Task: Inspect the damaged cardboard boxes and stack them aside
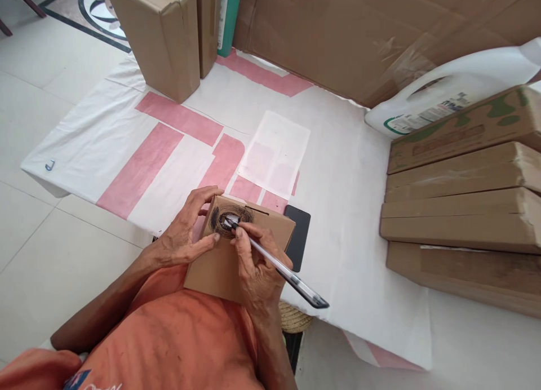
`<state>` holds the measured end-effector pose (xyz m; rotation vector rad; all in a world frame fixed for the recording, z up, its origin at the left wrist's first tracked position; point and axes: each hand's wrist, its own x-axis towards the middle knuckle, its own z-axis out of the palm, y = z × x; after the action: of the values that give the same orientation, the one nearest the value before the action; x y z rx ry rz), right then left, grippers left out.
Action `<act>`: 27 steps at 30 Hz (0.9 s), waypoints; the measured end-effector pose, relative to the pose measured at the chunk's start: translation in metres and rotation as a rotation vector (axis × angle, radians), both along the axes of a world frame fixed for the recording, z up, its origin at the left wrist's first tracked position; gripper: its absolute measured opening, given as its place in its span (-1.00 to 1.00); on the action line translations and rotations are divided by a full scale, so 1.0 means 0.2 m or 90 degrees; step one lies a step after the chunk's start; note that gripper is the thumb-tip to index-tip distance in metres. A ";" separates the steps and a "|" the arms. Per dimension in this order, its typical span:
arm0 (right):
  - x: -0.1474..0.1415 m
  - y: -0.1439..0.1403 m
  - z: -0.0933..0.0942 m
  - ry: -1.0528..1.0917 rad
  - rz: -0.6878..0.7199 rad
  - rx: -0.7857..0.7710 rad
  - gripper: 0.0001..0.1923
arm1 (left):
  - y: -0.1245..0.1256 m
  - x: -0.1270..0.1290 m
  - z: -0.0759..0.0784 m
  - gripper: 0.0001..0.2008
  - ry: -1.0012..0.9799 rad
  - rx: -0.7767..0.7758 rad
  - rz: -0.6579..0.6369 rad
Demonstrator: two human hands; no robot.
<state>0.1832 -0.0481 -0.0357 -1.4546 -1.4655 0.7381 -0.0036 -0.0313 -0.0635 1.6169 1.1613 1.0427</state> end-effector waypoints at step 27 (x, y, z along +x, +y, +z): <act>0.69 0.14 0.12 -0.171 -0.191 -0.212 -0.52 | 0.03 -0.16 0.05 -0.23 -0.141 -0.286 0.194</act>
<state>0.3221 -0.0204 -0.0110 -2.0421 -1.3162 0.6378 -0.0347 -0.0261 -0.0545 0.9714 1.3967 1.0278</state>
